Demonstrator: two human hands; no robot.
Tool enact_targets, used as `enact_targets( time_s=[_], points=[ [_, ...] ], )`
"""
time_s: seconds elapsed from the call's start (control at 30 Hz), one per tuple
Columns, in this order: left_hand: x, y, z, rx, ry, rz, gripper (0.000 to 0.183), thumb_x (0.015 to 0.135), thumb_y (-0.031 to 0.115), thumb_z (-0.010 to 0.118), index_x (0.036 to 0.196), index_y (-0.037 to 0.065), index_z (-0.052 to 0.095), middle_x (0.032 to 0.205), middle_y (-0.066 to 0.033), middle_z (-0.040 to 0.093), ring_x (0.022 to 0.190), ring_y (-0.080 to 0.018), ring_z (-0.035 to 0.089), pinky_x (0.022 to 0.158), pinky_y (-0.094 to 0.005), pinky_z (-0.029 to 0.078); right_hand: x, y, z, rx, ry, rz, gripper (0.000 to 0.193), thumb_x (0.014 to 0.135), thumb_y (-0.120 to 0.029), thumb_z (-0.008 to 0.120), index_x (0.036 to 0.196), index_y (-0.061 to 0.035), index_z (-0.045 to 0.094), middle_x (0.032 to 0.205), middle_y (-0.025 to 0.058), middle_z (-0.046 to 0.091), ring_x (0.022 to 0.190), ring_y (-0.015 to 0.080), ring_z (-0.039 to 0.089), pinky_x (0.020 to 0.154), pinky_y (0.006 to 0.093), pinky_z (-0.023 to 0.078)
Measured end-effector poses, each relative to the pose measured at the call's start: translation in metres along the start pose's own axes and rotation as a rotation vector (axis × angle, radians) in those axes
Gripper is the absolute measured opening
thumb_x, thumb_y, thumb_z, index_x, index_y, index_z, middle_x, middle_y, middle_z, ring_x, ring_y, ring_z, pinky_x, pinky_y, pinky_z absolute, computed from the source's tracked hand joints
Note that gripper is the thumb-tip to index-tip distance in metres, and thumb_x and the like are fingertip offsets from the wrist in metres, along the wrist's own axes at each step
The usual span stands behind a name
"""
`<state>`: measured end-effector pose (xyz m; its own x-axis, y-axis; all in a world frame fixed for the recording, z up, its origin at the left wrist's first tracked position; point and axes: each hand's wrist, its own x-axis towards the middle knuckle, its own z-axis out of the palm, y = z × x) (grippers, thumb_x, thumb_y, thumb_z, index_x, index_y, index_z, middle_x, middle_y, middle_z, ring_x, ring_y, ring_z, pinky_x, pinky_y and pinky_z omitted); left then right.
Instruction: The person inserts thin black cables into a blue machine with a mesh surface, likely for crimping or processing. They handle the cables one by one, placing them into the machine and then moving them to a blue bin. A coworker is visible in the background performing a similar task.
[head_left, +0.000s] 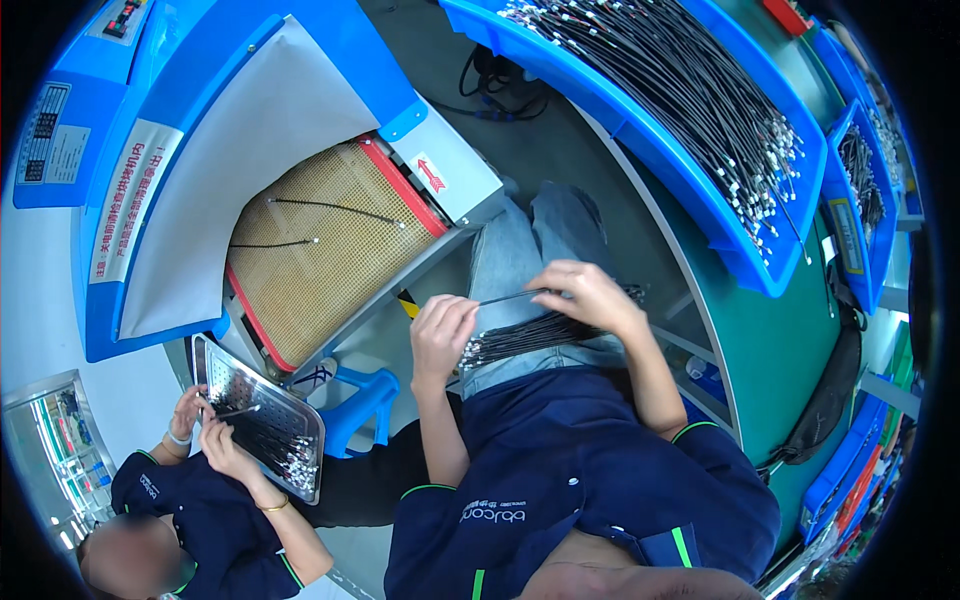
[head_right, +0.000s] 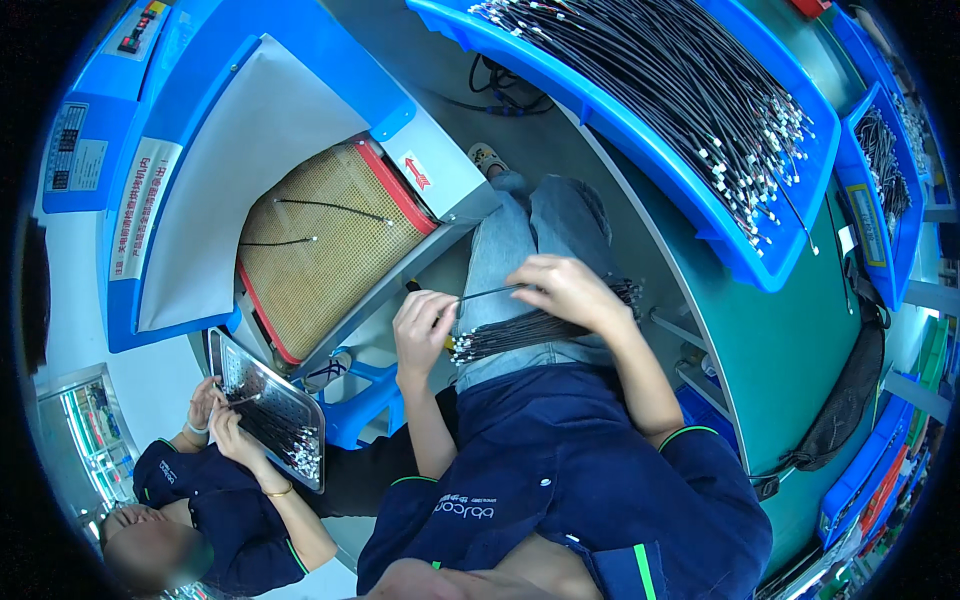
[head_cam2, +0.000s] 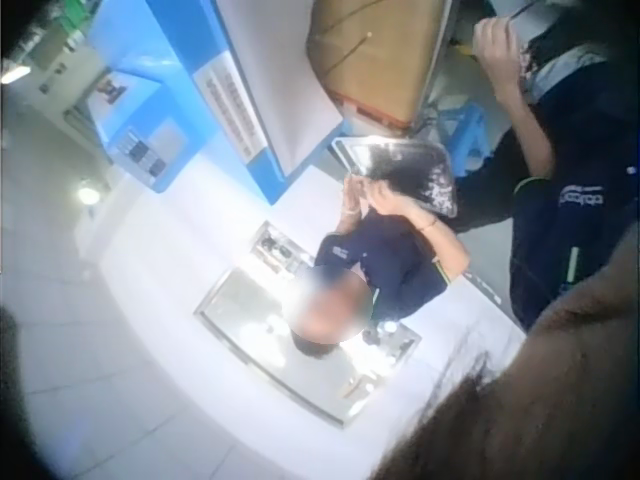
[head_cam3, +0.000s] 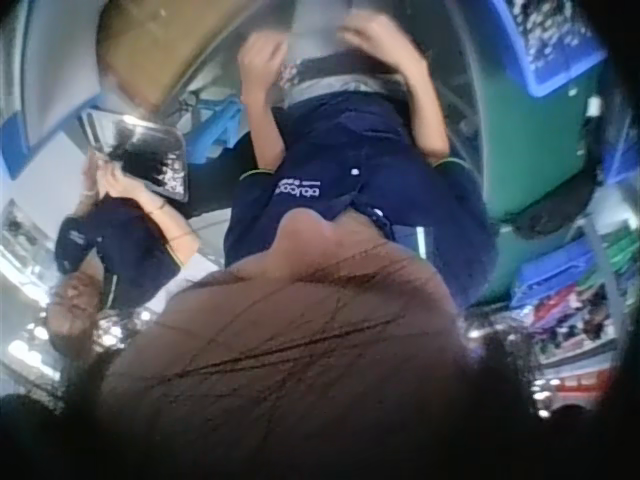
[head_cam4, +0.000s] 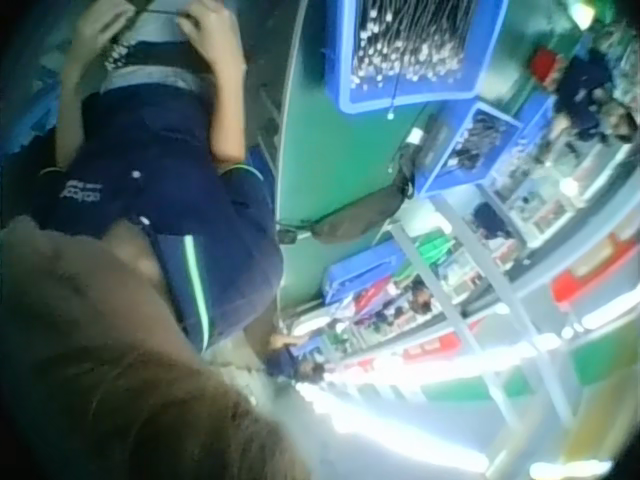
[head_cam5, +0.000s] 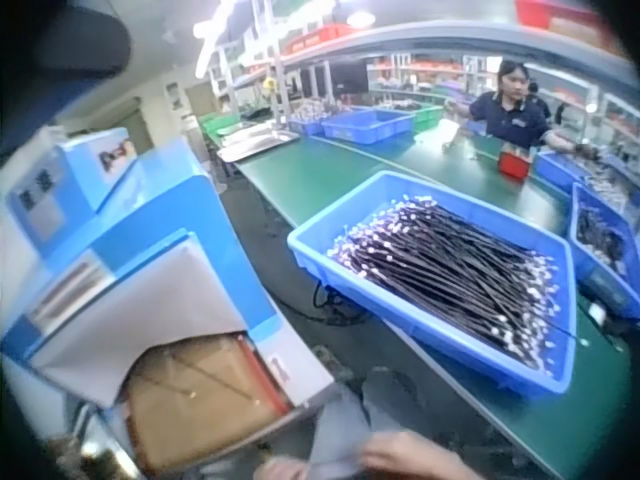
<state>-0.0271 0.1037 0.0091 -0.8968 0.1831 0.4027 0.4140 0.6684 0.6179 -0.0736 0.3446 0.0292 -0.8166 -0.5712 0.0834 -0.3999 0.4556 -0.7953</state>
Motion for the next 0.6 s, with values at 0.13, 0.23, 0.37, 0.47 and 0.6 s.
enact_targets(
  time_s=[0.13,0.23,0.37,0.47,0.6],
  points=[
    [-0.007,-0.015,-0.007,-0.006,0.025,-0.111,0.012,0.072,0.002,0.07,0.083,0.003,0.066,0.082,-0.0085,0.065,0.079,-0.0258,0.062,0.069,-0.0352,0.049,-0.017,0.016,-0.026,-0.082,0.015,0.172,0.017,0.078,-0.009,0.066,0.094,-0.0019,0.066,0.088,0.0127,0.064,0.082,0.0282,0.064,0.073,0.0345,0.051],
    [-0.007,-0.022,-0.006,-0.022,0.026,-0.156,0.012,0.074,0.002,0.069,0.085,0.002,0.066,0.083,-0.009,0.065,0.079,-0.0255,0.061,0.069,-0.0349,0.049,-0.023,0.014,-0.035,-0.079,0.0,0.234,0.015,0.079,-0.009,0.065,0.091,-0.0024,0.066,0.087,0.0123,0.065,0.08,0.0291,0.064,0.071,0.0362,0.05],
    [-0.012,-0.033,-0.008,-0.057,0.029,-0.204,0.016,0.076,0.0,0.07,0.091,0.0,0.066,0.086,-0.0097,0.066,0.077,-0.0202,0.062,0.069,-0.0301,0.05,-0.028,0.019,-0.041,-0.038,0.032,0.263,0.015,0.078,-0.009,0.066,0.092,-0.0024,0.066,0.085,0.0118,0.064,0.078,0.0285,0.063,0.07,0.0353,0.05],
    [-0.015,-0.037,-0.008,-0.137,0.057,-0.321,0.026,0.076,0.001,0.07,0.101,0.0,0.064,0.089,-0.0099,0.067,0.078,-0.0175,0.063,0.07,-0.0288,0.051,-0.027,0.018,-0.041,-0.035,0.085,0.233,0.014,0.078,-0.009,0.067,0.091,-0.0021,0.067,0.084,0.0118,0.064,0.076,0.028,0.063,0.069,0.0344,0.05],
    [-0.021,-0.036,0.003,-0.332,0.208,-0.575,0.035,0.081,0.004,0.069,0.114,0.0,0.057,0.094,-0.01,0.067,0.081,-0.0156,0.063,0.074,-0.0284,0.051,-0.024,0.014,-0.038,-0.033,0.156,0.19,0.011,0.078,-0.007,0.068,0.086,-0.0007,0.068,0.08,0.012,0.065,0.074,0.0261,0.064,0.067,0.0329,0.05]
  ],
)
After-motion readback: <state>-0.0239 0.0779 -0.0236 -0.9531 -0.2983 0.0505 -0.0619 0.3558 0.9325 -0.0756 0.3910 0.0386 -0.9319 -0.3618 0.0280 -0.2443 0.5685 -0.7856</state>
